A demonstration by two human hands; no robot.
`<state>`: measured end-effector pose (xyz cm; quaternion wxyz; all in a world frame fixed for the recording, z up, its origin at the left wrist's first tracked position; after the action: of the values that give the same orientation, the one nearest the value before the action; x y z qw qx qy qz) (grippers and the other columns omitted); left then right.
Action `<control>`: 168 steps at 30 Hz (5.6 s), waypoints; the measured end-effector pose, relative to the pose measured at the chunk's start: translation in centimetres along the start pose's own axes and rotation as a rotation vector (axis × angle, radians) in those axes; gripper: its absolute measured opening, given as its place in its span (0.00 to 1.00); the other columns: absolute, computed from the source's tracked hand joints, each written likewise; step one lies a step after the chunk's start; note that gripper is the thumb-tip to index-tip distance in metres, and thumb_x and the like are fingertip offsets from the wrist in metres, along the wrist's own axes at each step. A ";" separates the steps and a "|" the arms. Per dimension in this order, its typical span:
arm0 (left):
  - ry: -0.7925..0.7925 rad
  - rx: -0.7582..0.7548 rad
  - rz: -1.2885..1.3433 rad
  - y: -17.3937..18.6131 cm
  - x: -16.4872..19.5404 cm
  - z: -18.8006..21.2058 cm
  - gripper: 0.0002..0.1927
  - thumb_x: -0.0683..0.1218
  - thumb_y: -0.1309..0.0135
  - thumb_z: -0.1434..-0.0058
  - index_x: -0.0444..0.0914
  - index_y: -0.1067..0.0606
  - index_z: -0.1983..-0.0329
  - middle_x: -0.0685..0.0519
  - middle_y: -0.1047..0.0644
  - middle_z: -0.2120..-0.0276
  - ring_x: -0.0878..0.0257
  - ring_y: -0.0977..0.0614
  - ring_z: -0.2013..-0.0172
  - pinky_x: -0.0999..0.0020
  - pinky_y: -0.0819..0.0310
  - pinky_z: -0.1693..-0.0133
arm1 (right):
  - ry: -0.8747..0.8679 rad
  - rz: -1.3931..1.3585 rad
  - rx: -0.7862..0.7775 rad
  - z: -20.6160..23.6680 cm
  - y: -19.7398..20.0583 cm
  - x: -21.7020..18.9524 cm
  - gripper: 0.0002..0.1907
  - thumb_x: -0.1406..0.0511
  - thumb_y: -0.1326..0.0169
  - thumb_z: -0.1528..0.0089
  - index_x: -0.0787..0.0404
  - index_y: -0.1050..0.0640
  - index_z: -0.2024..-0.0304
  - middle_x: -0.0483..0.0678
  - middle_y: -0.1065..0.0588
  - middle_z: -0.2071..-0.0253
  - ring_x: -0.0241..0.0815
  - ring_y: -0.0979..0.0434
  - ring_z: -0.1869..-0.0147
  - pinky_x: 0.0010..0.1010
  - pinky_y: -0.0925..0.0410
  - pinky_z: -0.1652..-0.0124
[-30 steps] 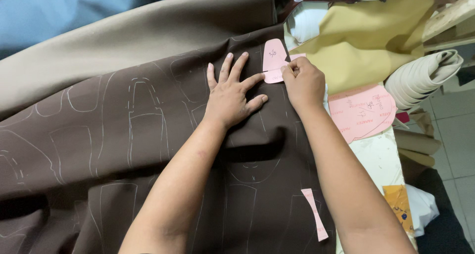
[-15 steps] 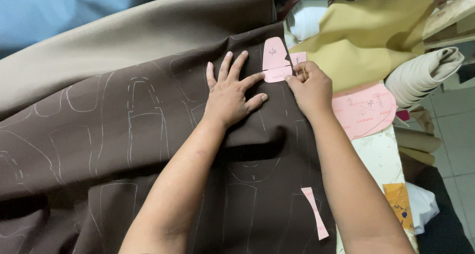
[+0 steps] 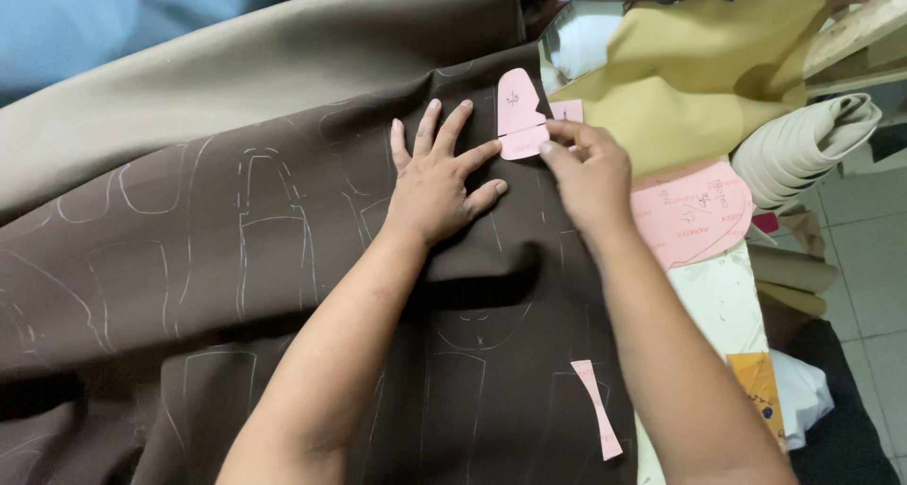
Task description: The person lays small pink paper pattern pieces on a large sheet of brown leather-like material and traces around them with a marking pen. They reposition the patterns, smooth and pull the material flat, and place additional pattern pieces on different areas of the sheet.
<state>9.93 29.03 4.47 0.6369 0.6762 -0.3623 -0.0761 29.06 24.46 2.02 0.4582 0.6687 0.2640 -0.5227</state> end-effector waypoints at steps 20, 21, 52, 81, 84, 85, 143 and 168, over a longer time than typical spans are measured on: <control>-0.062 0.093 0.041 0.4 -0.6 0.9 0.24 0.63 0.36 0.45 0.53 0.18 0.46 0.49 0.36 0.30 0.46 0.42 0.28 0.28 0.66 0.33 | 0.532 0.276 0.138 6.7 -2.0 -6.6 0.06 0.72 0.39 0.38 0.63 0.20 0.58 0.51 0.21 0.61 0.48 0.18 0.60 0.34 0.27 0.60; -0.059 0.088 0.046 0.4 -0.6 0.9 0.24 0.63 0.36 0.45 0.53 0.18 0.46 0.49 0.36 0.31 0.46 0.42 0.29 0.28 0.66 0.33 | 0.530 0.279 0.162 6.2 -1.6 -6.2 0.06 0.72 0.39 0.37 0.63 0.20 0.57 0.52 0.20 0.59 0.49 0.18 0.58 0.35 0.26 0.58; -0.036 0.028 0.054 0.3 0.0 0.4 0.22 0.64 0.41 0.41 0.57 0.19 0.45 0.53 0.38 0.29 0.47 0.44 0.27 0.29 0.71 0.33 | 0.150 0.472 0.066 0.9 0.1 -0.6 0.16 0.64 0.40 0.39 0.55 0.16 0.48 0.48 0.28 0.59 0.46 0.24 0.55 0.37 0.30 0.53; -0.016 0.007 0.064 0.5 0.0 0.3 0.23 0.63 0.41 0.41 0.57 0.20 0.43 0.53 0.38 0.29 0.48 0.45 0.27 0.31 0.71 0.32 | -0.049 0.236 -0.080 0.2 0.1 0.1 0.18 0.68 0.48 0.37 0.57 0.19 0.45 0.45 0.28 0.58 0.38 0.23 0.70 0.29 0.27 0.63; -0.022 0.013 0.053 0.6 0.1 0.3 0.23 0.63 0.42 0.40 0.57 0.21 0.42 0.53 0.38 0.29 0.48 0.45 0.27 0.31 0.71 0.32 | -0.075 0.185 -0.178 -0.8 0.0 -0.1 0.17 0.70 0.52 0.35 0.63 0.20 0.45 0.43 0.26 0.57 0.32 0.24 0.75 0.23 0.29 0.70; -0.026 0.014 0.046 0.6 0.1 0.3 0.22 0.62 0.42 0.39 0.57 0.21 0.42 0.53 0.38 0.29 0.48 0.45 0.27 0.30 0.72 0.32 | -0.182 0.127 -0.212 -1.1 0.1 0.7 0.18 0.70 0.52 0.36 0.62 0.20 0.44 0.42 0.26 0.60 0.31 0.27 0.76 0.23 0.33 0.73; -0.035 -0.001 0.040 0.4 0.0 0.4 0.20 0.59 0.45 0.36 0.58 0.21 0.41 0.53 0.39 0.28 0.46 0.46 0.27 0.29 0.73 0.33 | 0.155 0.377 -0.149 -0.3 0.3 -2.0 0.17 0.65 0.38 0.37 0.57 0.16 0.45 0.47 0.27 0.63 0.40 0.24 0.63 0.31 0.29 0.60; -0.041 0.019 0.014 0.9 0.2 0.4 0.20 0.59 0.45 0.36 0.56 0.21 0.41 0.52 0.39 0.29 0.46 0.45 0.27 0.29 0.71 0.32 | 0.294 0.469 -0.093 0.7 0.0 -2.7 0.14 0.65 0.42 0.36 0.56 0.17 0.47 0.51 0.27 0.60 0.49 0.24 0.55 0.37 0.30 0.53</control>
<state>9.54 28.62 5.27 0.6236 0.6779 -0.3806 -0.0821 27.92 24.21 4.58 0.5536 0.7586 0.1891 -0.2869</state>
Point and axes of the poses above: each hand's wrist, its own z-axis away from the middle knuckle, its own y-axis out of the back of the hand, x = y × z, the point moved 9 cm from there along -z, towards the middle knuckle
